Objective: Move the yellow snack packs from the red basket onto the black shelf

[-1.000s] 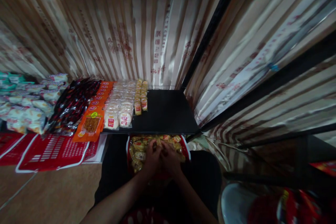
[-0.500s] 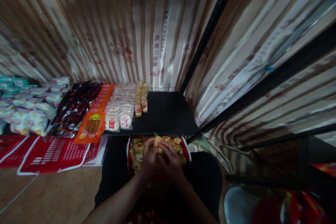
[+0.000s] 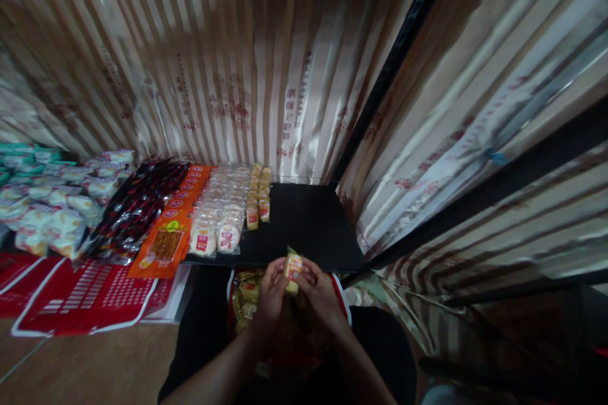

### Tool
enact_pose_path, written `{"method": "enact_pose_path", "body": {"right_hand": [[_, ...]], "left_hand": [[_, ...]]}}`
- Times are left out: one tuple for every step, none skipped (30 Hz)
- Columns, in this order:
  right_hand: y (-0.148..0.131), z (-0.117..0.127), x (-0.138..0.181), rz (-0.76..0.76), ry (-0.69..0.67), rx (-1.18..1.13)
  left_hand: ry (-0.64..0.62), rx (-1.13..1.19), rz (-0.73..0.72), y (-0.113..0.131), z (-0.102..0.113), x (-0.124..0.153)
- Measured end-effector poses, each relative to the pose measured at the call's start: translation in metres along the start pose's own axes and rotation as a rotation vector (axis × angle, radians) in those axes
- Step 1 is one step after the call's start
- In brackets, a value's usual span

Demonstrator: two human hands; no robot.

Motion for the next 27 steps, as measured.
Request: {"method": "enact_pose_path", "body": {"right_hand": [[0.0,-0.003,-0.005,0.006,0.0,0.001],[-0.001,-0.007,-0.01,0.023,0.018,0.005],[-0.002,-0.011,-0.015,0.05,0.048,0.015],[-0.003,-0.016,-0.021,0.082,0.084,0.035],[-0.004,-0.022,-0.028,0.118,0.116,0.062],[-0.006,-0.028,-0.034,0.155,0.137,0.094],[-0.007,-0.035,-0.041,0.19,0.148,0.127],[-0.008,-0.042,-0.048,0.223,0.151,0.158],[-0.01,-0.05,-0.054,0.25,0.149,0.185],[-0.011,-0.057,-0.06,0.272,0.145,0.208],[-0.012,-0.065,-0.066,0.286,0.142,0.23],[-0.013,-0.072,-0.071,0.297,0.144,0.253],[-0.015,-0.078,-0.075,0.306,0.151,0.278],[-0.015,-0.084,-0.08,0.315,0.158,0.306],[-0.016,-0.089,-0.083,0.325,0.165,0.335],[-0.016,-0.093,-0.087,0.336,0.17,0.366],[-0.016,-0.096,-0.09,0.347,0.171,0.397],[-0.016,-0.099,-0.093,0.356,0.167,0.424],[-0.015,-0.102,-0.096,0.362,0.159,0.445],[-0.015,-0.104,-0.099,0.365,0.149,0.46],[-0.014,-0.106,-0.101,0.366,0.137,0.468],[-0.013,-0.108,-0.103,0.365,0.126,0.472],[-0.012,-0.11,-0.105,0.364,0.117,0.473],[-0.012,-0.111,-0.106,0.362,0.109,0.472],[-0.011,-0.113,-0.107,0.361,0.104,0.468],[-0.011,-0.114,-0.108,0.358,0.099,0.461],[-0.011,-0.116,-0.108,0.354,0.093,0.449]], "left_hand": [[0.014,-0.031,-0.022,0.0,0.001,-0.004],[0.043,-0.077,-0.04,0.001,0.002,-0.008],[0.087,-0.139,-0.057,0.001,0.003,-0.012],[0.138,-0.214,-0.077,0.002,0.005,-0.015],[0.187,-0.296,-0.106,0.003,0.006,-0.019],[0.226,-0.378,-0.146,0.005,0.008,-0.022],[0.249,-0.45,-0.192,0.006,0.009,-0.026],[0.26,-0.506,-0.239,0.007,0.01,-0.029],[0.263,-0.543,-0.276,0.008,0.01,-0.033],[0.268,-0.561,-0.298,0.009,0.011,-0.037],[0.279,-0.564,-0.31,0.009,0.011,-0.042],[0.294,-0.559,-0.317,0.009,0.011,-0.047],[0.306,-0.549,-0.324,0.009,0.011,-0.053],[0.312,-0.538,-0.333,0.009,0.011,-0.058],[0.309,-0.528,-0.344,0.01,0.01,-0.063],[0.299,-0.522,-0.359,0.01,0.01,-0.068],[0.284,-0.521,-0.375,0.011,0.01,-0.073],[0.271,-0.531,-0.392,0.013,0.01,-0.077],[0.264,-0.55,-0.409,0.014,0.011,-0.081],[0.262,-0.579,-0.424,0.016,0.011,-0.085],[0.261,-0.614,-0.434,0.017,0.012,-0.088],[0.258,-0.652,-0.438,0.017,0.012,-0.091],[0.252,-0.689,-0.437,0.018,0.014,-0.094],[0.245,-0.723,-0.433,0.018,0.015,-0.096],[0.234,-0.751,-0.435,0.018,0.016,-0.097],[0.223,-0.775,-0.447,0.017,0.018,-0.098],[0.214,-0.796,-0.474,0.017,0.02,-0.098]]}}
Point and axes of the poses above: each hand's wrist, its own x-axis away from the middle knuckle, its own z-axis out of the back of the hand, y = z × x, the point moved 1 cm from there along -x, towards the middle knuckle, and after that the axes turned 13 degrees about y, right-handed, at the moved point
